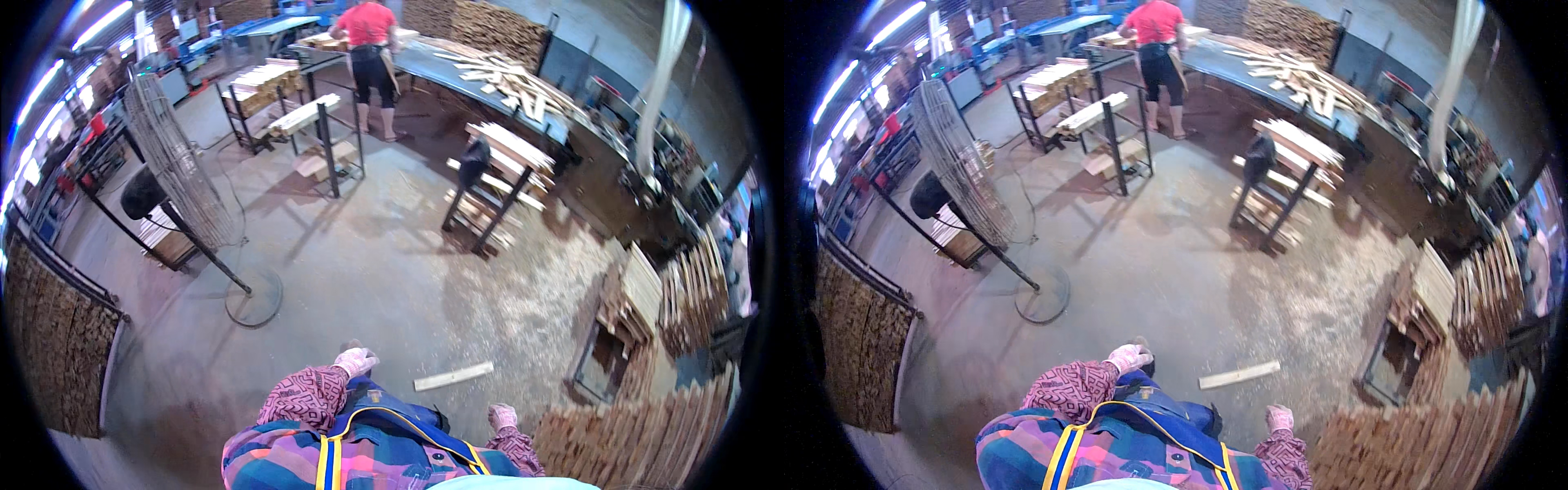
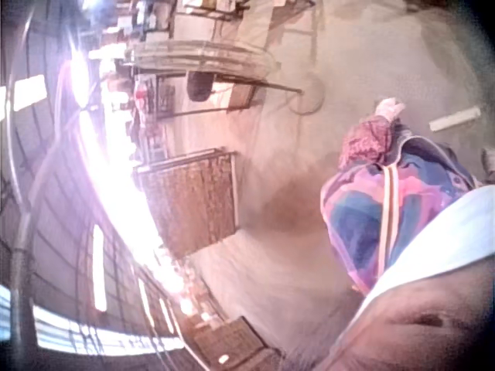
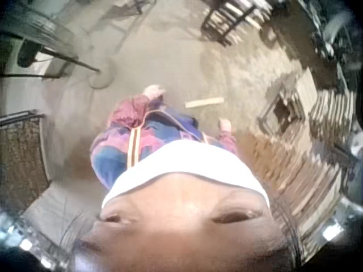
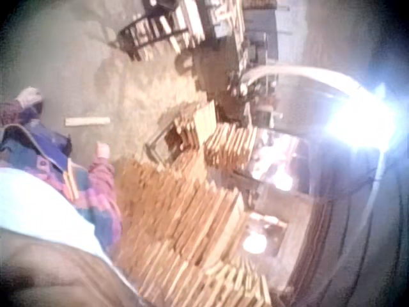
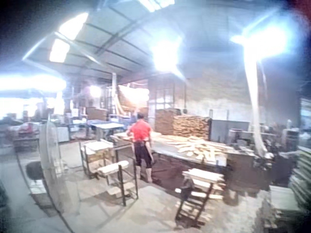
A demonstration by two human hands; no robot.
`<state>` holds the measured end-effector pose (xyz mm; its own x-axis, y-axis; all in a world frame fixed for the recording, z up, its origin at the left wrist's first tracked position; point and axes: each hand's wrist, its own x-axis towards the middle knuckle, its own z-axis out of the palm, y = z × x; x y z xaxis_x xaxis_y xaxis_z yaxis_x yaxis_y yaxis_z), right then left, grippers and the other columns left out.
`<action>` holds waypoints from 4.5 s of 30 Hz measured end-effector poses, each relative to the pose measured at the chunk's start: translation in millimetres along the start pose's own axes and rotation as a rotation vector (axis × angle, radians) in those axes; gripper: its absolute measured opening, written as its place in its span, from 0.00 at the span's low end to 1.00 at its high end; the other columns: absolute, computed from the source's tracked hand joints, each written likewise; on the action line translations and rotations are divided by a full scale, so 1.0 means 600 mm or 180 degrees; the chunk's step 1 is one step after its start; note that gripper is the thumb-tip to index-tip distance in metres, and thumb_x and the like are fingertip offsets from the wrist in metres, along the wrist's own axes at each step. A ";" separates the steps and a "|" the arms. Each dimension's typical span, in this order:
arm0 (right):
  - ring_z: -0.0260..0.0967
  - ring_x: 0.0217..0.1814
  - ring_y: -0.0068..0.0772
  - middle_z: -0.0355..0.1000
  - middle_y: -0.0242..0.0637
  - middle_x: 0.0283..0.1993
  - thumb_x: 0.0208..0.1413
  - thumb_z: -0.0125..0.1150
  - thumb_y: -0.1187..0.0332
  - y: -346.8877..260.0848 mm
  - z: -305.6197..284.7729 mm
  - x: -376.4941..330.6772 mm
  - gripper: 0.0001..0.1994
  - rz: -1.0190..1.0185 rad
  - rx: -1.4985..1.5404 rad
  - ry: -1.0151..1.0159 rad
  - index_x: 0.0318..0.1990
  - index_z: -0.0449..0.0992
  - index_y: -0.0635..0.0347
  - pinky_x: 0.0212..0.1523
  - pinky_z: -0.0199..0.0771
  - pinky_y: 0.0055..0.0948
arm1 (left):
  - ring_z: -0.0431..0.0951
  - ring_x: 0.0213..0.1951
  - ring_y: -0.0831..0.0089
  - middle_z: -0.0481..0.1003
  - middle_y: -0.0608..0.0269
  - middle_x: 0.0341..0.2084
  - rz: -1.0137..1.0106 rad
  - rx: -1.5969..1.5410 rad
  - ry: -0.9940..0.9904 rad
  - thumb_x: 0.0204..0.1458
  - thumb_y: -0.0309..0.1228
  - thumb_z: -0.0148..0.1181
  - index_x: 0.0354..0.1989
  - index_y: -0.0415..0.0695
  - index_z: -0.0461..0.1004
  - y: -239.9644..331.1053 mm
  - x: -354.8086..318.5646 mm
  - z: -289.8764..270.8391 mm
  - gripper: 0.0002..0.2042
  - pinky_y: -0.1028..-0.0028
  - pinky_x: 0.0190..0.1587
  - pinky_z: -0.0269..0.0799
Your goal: The person operates a manual pallet jack to lift and move a stack of wooden planks. They then walk to a workbench, pick up the planks by hand, and place them onto a conveyor belt.
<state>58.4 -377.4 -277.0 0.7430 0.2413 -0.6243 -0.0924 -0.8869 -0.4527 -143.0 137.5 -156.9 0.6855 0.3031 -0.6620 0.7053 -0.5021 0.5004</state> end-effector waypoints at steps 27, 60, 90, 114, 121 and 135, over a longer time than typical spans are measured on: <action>0.76 0.53 0.47 0.78 0.40 0.53 0.56 0.55 0.61 -1.304 0.238 0.693 0.17 -0.3803 -0.2890 -0.1488 0.52 0.80 0.43 0.54 0.78 0.40 | 0.80 0.51 0.52 0.80 0.50 0.47 -0.1421 -0.0761 -0.0075 0.58 0.43 0.55 0.53 0.54 0.79 -0.535 0.383 -0.327 0.17 0.55 0.52 0.75; 0.78 0.50 0.42 0.80 0.34 0.47 0.52 0.58 0.63 -2.604 0.884 1.086 0.12 -0.4617 -0.4376 -0.1851 0.43 0.83 0.44 0.51 0.80 0.37 | 0.77 0.55 0.55 0.80 0.51 0.48 -0.1806 -0.2638 0.1468 0.55 0.49 0.58 0.51 0.50 0.80 -1.157 0.849 -1.665 0.21 0.61 0.58 0.71; 0.76 0.54 0.45 0.79 0.46 0.49 0.54 0.60 0.50 -3.972 1.644 1.205 0.23 -0.2429 -0.2649 -0.2320 0.50 0.82 0.54 0.56 0.73 0.38 | 0.80 0.49 0.54 0.81 0.52 0.46 -0.2509 -0.2981 0.1975 0.56 0.47 0.56 0.49 0.51 0.81 -2.005 1.144 -2.810 0.19 0.63 0.52 0.74; 0.80 0.43 0.45 0.80 0.41 0.47 0.51 0.60 0.68 -4.891 2.137 1.608 0.08 -0.5233 -0.2235 -0.1819 0.38 0.82 0.53 0.44 0.81 0.37 | 0.79 0.52 0.53 0.80 0.50 0.47 -0.1887 -0.1964 0.1907 0.52 0.47 0.54 0.51 0.48 0.80 -2.674 1.553 -3.802 0.23 0.59 0.56 0.72; 0.78 0.30 0.37 0.80 0.38 0.37 0.51 0.61 0.65 -5.019 2.096 1.747 0.07 -0.4055 -0.1681 -0.1931 0.35 0.81 0.55 0.31 0.78 0.36 | 0.77 0.55 0.56 0.79 0.55 0.50 -0.1979 -0.1885 0.0858 0.51 0.45 0.57 0.53 0.51 0.80 -2.694 1.699 -4.079 0.22 0.58 0.58 0.72; 0.69 0.23 0.27 0.74 0.34 0.29 0.60 0.59 0.62 -5.623 1.927 2.248 0.10 -0.1196 0.0607 -0.1782 0.41 0.79 0.58 0.22 0.68 0.25 | 0.78 0.43 0.56 0.78 0.52 0.37 -0.1477 -0.1512 0.1241 0.54 0.42 0.56 0.40 0.46 0.80 -2.600 2.210 -4.483 0.15 0.59 0.44 0.74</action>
<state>605.5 3395.6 -328.0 0.2990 0.7302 -0.6144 -0.0490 -0.6312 -0.7740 151.6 3501.3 -314.1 0.2525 0.7056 -0.6621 0.8777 0.1211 0.4637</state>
